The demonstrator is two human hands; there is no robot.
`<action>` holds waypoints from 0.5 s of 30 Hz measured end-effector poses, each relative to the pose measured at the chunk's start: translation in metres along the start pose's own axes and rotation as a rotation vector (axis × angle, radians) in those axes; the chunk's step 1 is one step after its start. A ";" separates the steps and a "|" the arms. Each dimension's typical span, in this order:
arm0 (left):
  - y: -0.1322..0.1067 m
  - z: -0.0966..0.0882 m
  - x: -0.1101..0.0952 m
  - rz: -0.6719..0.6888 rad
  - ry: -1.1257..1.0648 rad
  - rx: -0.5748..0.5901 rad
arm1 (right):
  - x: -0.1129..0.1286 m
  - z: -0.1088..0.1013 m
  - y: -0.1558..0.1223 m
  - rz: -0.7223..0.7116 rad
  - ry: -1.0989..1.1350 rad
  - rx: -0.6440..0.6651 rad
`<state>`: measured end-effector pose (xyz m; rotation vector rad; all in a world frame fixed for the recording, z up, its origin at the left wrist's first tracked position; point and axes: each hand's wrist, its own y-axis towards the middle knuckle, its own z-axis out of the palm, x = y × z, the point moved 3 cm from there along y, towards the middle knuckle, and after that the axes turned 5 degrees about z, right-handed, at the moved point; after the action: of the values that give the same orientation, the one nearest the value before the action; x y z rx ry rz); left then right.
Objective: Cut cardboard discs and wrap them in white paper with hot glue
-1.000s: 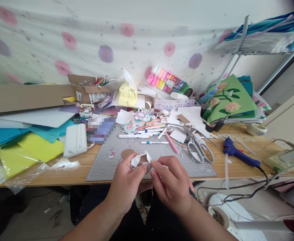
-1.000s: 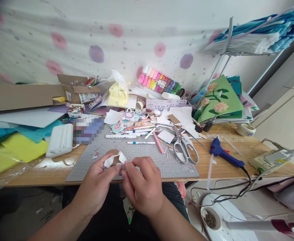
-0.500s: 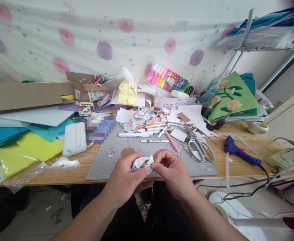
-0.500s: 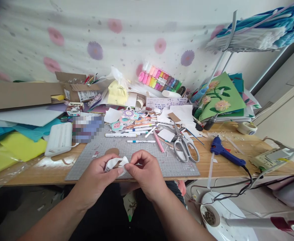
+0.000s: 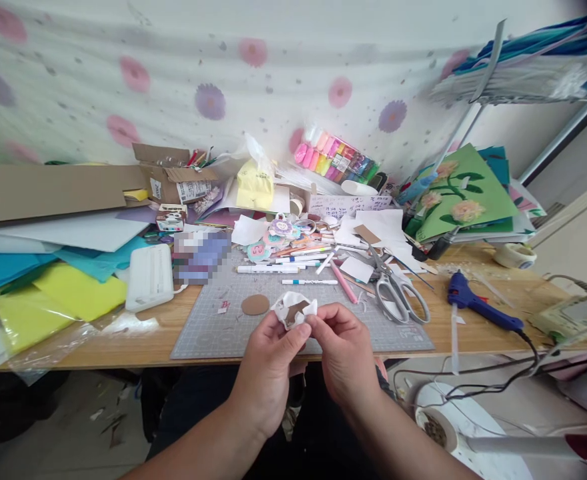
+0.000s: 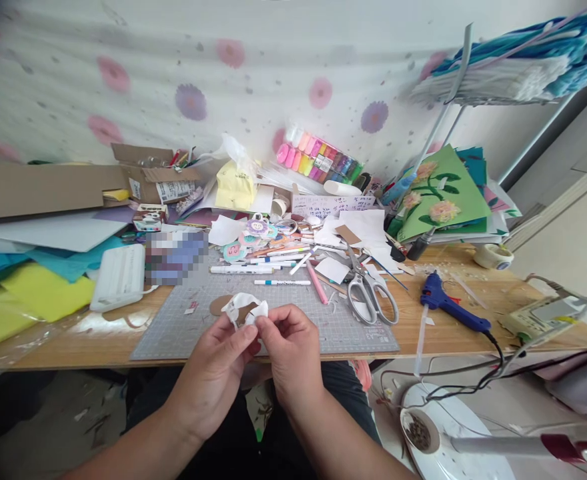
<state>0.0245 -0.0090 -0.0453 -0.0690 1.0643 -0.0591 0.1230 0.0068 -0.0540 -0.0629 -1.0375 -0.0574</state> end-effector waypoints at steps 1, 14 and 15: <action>0.001 0.000 0.001 0.025 -0.015 -0.015 | -0.001 0.001 -0.001 0.018 0.023 -0.006; 0.004 -0.007 -0.025 0.110 0.213 -0.129 | 0.023 -0.007 0.000 -0.258 -0.449 0.153; 0.004 -0.007 -0.026 0.116 0.249 -0.124 | 0.026 -0.006 0.000 -0.314 -0.508 0.147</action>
<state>0.0060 -0.0033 -0.0263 -0.1136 1.3185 0.1053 0.1415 0.0055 -0.0343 0.2318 -1.5496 -0.2599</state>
